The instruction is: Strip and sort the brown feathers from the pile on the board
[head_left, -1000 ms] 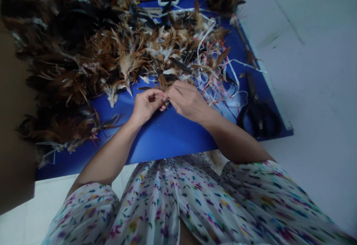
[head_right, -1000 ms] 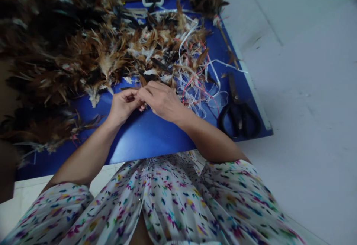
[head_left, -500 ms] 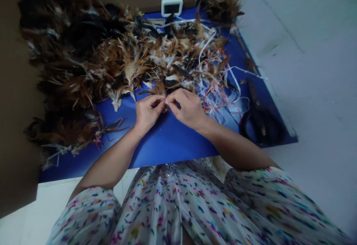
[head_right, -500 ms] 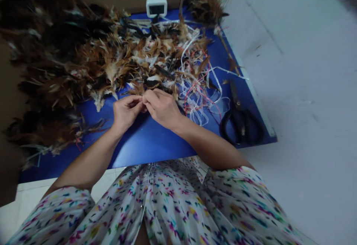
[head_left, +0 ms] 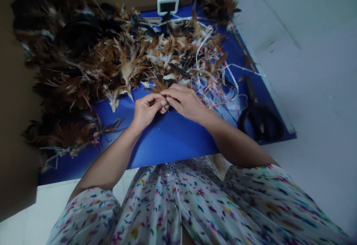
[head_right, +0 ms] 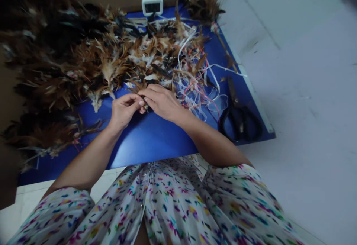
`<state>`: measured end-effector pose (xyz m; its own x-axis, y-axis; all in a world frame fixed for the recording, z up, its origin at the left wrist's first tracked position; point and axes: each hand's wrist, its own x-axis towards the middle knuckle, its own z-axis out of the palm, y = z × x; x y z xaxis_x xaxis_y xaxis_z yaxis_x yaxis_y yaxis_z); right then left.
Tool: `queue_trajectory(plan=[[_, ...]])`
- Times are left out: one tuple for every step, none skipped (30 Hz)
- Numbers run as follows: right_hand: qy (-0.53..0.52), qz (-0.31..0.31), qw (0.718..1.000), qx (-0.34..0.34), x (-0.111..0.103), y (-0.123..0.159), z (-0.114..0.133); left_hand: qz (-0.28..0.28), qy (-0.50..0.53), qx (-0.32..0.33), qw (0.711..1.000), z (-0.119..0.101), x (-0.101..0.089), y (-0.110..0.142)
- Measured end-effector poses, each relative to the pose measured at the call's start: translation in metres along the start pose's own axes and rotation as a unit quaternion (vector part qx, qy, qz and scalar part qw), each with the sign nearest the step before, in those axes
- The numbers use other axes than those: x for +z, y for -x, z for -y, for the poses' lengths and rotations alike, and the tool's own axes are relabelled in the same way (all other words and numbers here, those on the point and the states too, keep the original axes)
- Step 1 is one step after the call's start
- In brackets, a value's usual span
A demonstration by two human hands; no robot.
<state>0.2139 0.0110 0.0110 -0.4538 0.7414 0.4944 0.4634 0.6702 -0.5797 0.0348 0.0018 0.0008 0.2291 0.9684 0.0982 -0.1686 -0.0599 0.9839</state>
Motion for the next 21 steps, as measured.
queue_trajectory(plan=[[0.005, -0.001, 1.000, -0.002, 0.000, 0.000, 0.000, 0.004, 0.002, -0.001, 1.000, 0.000, 0.000, 0.000], [0.010, -0.003, 1.000, -0.002, 0.000, 0.000, -0.001, 0.006, 0.004, -0.003, 1.000, -0.001, 0.001, 0.001], [0.013, -0.006, 1.000, -0.001, 0.000, 0.000, -0.001, 0.007, 0.003, -0.005, 1.000, -0.001, 0.001, 0.001], [0.015, -0.009, 1.000, 0.001, -0.001, 0.000, 0.000, 0.006, 0.001, -0.007, 1.000, -0.001, 0.001, 0.001], [0.016, -0.010, 1.000, 0.004, -0.003, -0.001, 0.000, 0.004, -0.002, -0.009, 1.000, 0.000, 0.001, 0.001], [0.013, -0.009, 1.000, 0.007, -0.004, -0.001, 0.000, 0.003, -0.005, -0.010, 1.000, 0.000, 0.000, 0.001], [0.006, -0.007, 1.000, 0.009, -0.006, -0.001, 0.001, 0.001, -0.007, -0.010, 1.000, 0.001, 0.000, 0.001], [-0.003, -0.003, 1.000, 0.011, -0.007, -0.001, 0.001, 0.000, -0.009, -0.010, 1.000, 0.001, 0.000, 0.001], [-0.011, 0.003, 1.000, 0.009, -0.009, -0.001, 0.001, 0.000, -0.008, -0.010, 1.000, 0.002, -0.001, 0.001], [-0.017, 0.009, 1.000, 0.004, -0.010, -0.001, 0.001, 0.001, -0.007, -0.010, 1.000, 0.002, -0.001, 0.001], [-0.020, 0.015, 1.000, -0.003, -0.011, -0.001, 0.001, 0.003, -0.006, -0.010, 1.000, 0.003, -0.001, 0.001], [-0.019, 0.020, 1.000, -0.009, -0.011, -0.001, 0.000, 0.005, -0.004, -0.010, 1.000, 0.003, -0.002, 0.001], [-0.016, 0.022, 1.000, -0.016, -0.011, -0.001, 0.000, 0.008, -0.003, -0.010, 1.000, 0.003, -0.002, 0.001], [-0.013, 0.021, 0.999, -0.022, -0.011, -0.001, 0.000, 0.010, -0.001, -0.010, 1.000, 0.003, -0.002, 0.001], [-0.011, 0.019, 0.999, -0.026, -0.011, -0.002, 0.000, 0.011, 0.000, -0.010, 1.000, 0.003, -0.001, 0.001], [-0.011, 0.015, 0.999, -0.030, -0.011, -0.002, 0.000, 0.012, 0.001, -0.010, 1.000, 0.002, -0.001, 0.001], [-0.010, 0.010, 0.999, -0.032, -0.011, -0.002, 0.000, 0.013, 0.004, -0.010, 1.000, 0.002, -0.001, 0.001], [-0.008, 0.005, 0.999, -0.033, -0.011, -0.002, 0.001, 0.013, 0.007, -0.010, 1.000, 0.001, -0.001, 0.001], [-0.005, 0.001, 0.999, -0.032, -0.011, -0.002, 0.001, 0.013, 0.011, -0.010, 1.000, 0.000, 0.000, 0.001], [-0.001, -0.006, 1.000, -0.029, -0.011, -0.002, 0.002, 0.012, 0.013, -0.011, 1.000, 0.000, 0.000, 0.001], [0.003, -0.013, 1.000, -0.026, -0.011, -0.002, 0.002, 0.009, 0.014, -0.014, 1.000, -0.001, 0.000, 0.001]])
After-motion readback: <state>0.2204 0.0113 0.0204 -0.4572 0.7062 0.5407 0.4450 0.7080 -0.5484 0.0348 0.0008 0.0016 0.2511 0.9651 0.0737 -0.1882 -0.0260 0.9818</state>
